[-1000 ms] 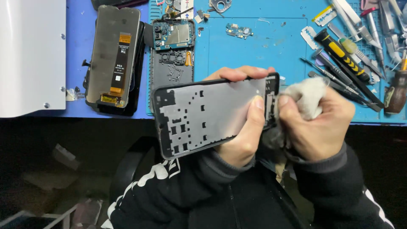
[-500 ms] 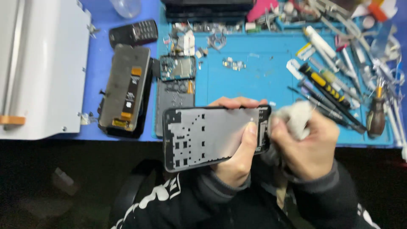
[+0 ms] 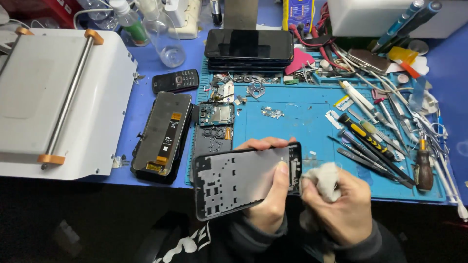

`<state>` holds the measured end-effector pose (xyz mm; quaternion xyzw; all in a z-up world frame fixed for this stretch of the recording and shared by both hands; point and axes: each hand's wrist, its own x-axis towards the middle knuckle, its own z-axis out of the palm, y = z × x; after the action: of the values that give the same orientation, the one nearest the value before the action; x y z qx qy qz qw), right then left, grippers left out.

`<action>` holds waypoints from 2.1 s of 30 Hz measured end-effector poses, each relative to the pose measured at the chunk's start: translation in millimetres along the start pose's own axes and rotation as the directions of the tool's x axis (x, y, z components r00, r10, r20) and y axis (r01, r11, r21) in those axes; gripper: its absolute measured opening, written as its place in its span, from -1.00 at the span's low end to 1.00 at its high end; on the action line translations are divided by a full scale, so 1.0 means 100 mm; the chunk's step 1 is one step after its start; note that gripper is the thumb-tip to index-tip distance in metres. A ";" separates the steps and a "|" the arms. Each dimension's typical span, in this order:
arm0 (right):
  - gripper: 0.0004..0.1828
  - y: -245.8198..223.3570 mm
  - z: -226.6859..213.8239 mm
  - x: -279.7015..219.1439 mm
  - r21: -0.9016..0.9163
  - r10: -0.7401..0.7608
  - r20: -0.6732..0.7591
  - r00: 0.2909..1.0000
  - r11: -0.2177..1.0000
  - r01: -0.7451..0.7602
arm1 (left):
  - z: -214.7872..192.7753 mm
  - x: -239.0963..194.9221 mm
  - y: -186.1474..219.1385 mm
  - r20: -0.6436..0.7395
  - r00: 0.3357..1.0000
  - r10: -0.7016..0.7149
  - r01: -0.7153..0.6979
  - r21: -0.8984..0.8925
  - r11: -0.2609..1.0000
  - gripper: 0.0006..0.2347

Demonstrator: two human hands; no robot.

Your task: Cleaning a smartphone screen assembly using a cloth and a spray of cleaning liquid.

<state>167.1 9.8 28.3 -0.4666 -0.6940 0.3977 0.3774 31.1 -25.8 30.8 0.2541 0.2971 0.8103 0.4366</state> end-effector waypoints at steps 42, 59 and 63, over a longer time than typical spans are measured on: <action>-0.87 -0.02 -0.54 -0.27 -0.163 0.192 0.090 0.977 0.971 -0.176 | -0.36 0.16 -0.23 0.205 0.910 -0.362 0.280 0.340 0.898 -0.77; -0.76 -0.18 -0.33 -0.04 -0.256 -0.168 0.060 0.984 0.950 0.178 | -0.33 0.11 -0.17 0.220 0.910 -0.352 0.252 0.383 0.889 -0.75; -0.86 -0.24 -0.36 -0.02 -0.425 -0.136 0.158 0.978 0.885 0.191 | -0.34 0.14 -0.14 0.182 0.902 -0.392 0.321 0.326 0.889 -0.77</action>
<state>191.7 8.7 63.9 -0.4537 -0.8245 0.2262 0.2512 8.8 -16.6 -0.6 0.3525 0.3980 0.6264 0.5700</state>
